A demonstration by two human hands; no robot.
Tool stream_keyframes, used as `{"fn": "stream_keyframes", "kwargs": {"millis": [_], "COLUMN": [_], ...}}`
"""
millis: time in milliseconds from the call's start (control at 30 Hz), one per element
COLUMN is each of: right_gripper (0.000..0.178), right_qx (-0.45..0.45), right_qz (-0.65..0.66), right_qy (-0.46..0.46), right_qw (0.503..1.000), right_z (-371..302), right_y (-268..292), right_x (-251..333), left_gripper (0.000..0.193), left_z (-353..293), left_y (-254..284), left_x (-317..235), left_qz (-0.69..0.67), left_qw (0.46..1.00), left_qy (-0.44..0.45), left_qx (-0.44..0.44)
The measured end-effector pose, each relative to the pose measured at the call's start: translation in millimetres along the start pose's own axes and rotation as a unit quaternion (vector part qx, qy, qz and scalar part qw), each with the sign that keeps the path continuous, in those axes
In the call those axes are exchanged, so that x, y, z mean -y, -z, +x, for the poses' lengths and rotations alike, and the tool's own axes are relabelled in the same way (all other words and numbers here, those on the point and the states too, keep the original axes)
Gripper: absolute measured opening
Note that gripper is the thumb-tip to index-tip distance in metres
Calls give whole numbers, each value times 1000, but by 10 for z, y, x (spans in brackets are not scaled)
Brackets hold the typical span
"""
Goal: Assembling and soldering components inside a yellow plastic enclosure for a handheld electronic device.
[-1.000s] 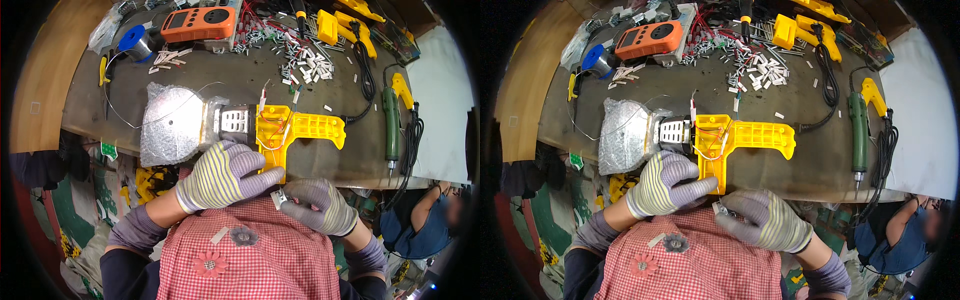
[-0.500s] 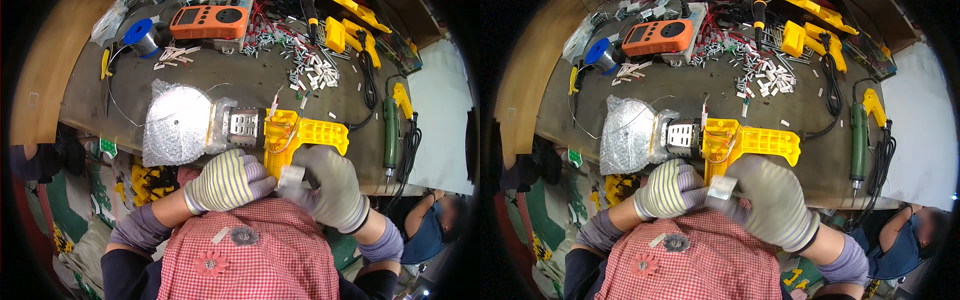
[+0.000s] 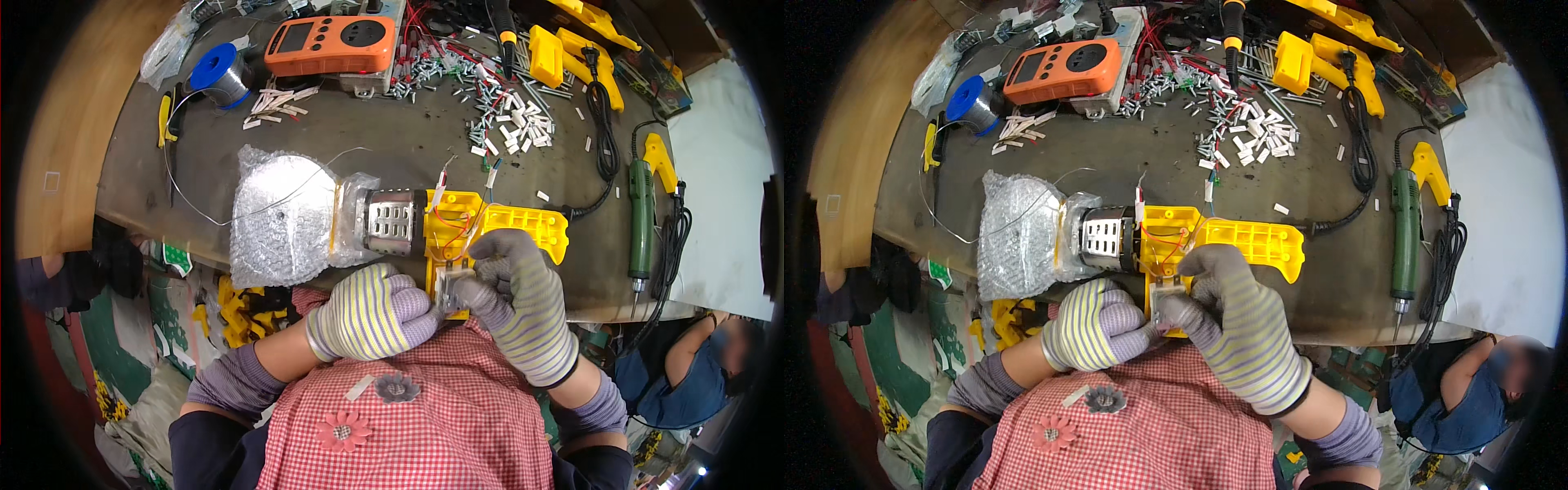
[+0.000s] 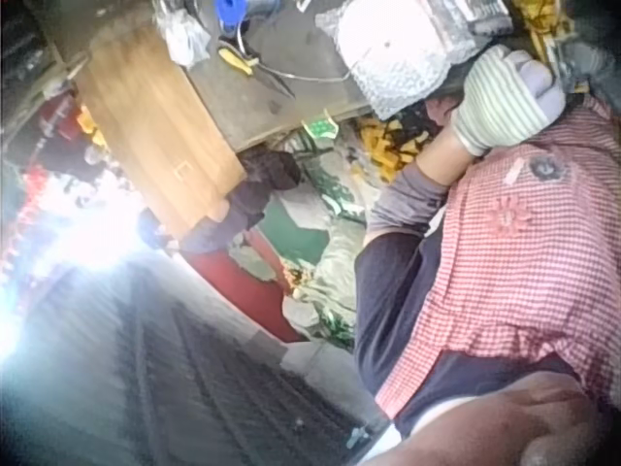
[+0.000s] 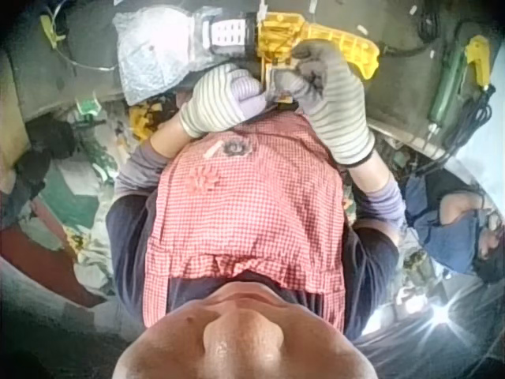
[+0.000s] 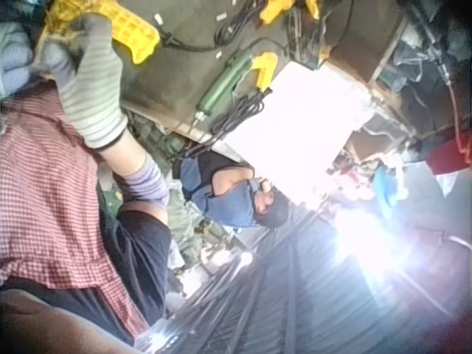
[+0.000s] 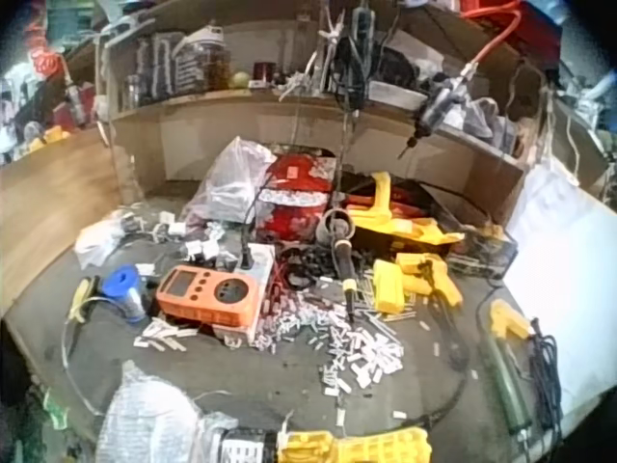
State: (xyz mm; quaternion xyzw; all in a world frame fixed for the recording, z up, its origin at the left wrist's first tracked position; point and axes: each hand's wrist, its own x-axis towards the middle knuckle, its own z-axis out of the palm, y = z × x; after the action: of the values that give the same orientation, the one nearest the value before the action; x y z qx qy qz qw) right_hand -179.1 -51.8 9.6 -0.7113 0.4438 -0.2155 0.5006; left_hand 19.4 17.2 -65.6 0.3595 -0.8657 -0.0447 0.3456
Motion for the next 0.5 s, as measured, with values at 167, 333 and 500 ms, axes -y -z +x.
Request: {"fn": "stream_keyframes", "kwargs": {"millis": [167, 333, 500], "right_gripper": [26, 22, 17], "right_qx": [39, 12, -17], "right_qz": [-57, -74, -213], "right_qy": [104, 114, 275], "right_qw": [992, 991, 938], "right_z": [-110, -106, -46], "right_y": [56, -38, -138], "right_x": [-63, -131, -337], "left_gripper": [25, 29, 61], "left_z": [15, -70, 116], "left_y": [45, -4, 169], "left_x": [-12, -45, -95], "left_qz": [-14, -224, -150], "left_qw": [1000, 960, 969], "left_qy": [18, 132, 194], "left_qx": [17, -108, -38]}}
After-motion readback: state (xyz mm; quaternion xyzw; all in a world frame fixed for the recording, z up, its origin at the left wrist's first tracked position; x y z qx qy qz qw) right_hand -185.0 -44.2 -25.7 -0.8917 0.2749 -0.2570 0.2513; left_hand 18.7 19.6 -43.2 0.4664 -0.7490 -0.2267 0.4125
